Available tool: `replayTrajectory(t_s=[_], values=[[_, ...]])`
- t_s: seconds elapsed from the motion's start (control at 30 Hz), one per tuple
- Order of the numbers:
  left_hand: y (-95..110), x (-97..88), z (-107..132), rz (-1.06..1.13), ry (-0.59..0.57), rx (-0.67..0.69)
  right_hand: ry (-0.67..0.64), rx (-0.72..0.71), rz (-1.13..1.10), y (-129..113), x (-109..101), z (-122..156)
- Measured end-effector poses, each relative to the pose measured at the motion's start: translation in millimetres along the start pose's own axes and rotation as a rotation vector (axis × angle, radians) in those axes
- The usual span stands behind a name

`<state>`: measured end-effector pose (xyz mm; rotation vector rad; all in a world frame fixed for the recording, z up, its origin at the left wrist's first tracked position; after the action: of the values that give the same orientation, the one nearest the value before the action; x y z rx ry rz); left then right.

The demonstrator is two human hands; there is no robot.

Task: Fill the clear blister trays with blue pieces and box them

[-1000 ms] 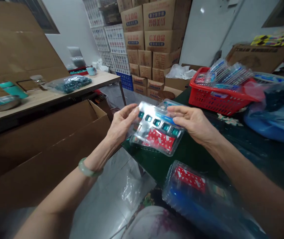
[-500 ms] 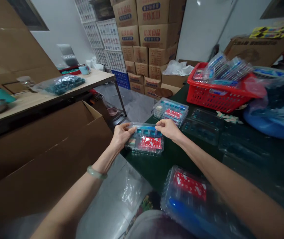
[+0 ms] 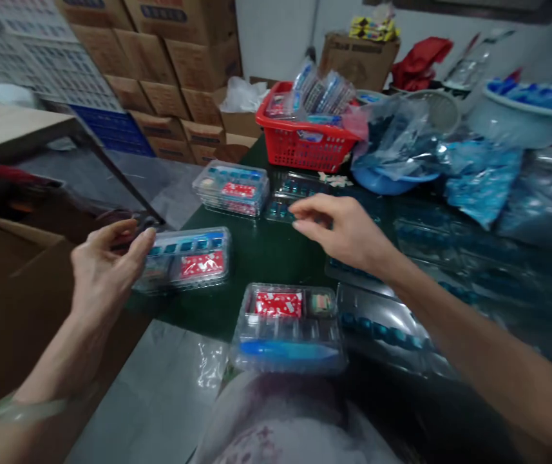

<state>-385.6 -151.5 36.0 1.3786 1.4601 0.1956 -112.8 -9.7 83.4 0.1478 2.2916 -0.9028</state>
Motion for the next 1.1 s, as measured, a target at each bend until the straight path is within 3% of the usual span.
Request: replayTrajectory(t_s=[0.1,0.17,0.27,0.33,0.43,0.63,0.8,0.93,1.0,1.1], values=[[39.9,-3.3,27.9,0.115,-0.238,0.117,-0.009,0.059,0.131,-3.1,-57.6,68.7],[65.2,1.8,49.1,0.152,-0.536,0.385,-0.082,0.064,0.191,-2.4,-73.4,120.8],[87.1,15.9,73.6,0.055,-0.891,0.735,-0.169,0.033,0.385,0.6,-70.0,190.3],[92.7,25.3,81.8,-0.040,-0.997,0.841,-0.206,0.044,0.528,3.1,-58.9,223.1],[95.6,34.0,87.3,-0.144,-1.089,0.902,-0.152,0.063,0.656,7.2,-43.3,247.8],[97.0,34.2,93.5,-0.197,-1.165,0.913,-0.004,0.079,0.685,14.4,-33.0,245.4],[106.7,28.1,85.8,-0.134,-1.086,0.872,-0.068,0.029,0.724,17.7,-29.0,239.9],[126.3,30.2,82.3,-0.021,-0.959,0.819,-0.017,-0.063,0.763,15.0,-31.2,243.2],[137.4,36.6,87.0,0.070,-0.929,0.874,0.017,-0.083,0.771,13.2,-34.9,245.4],[154.4,51.5,102.1,0.176,-0.978,1.062,0.045,-0.106,0.786,10.0,-41.2,246.8]])
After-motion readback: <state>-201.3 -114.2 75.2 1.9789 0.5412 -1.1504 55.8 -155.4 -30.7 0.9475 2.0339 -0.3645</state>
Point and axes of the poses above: each hand's wrist, its own z-axis away from the middle knuckle, its own x-axis out of the palm, y = z × x, the point moved 1 cm from there along -z, towards the middle knuckle, and after that the axes turned 13 degrees about y, right-handed, at the moved point
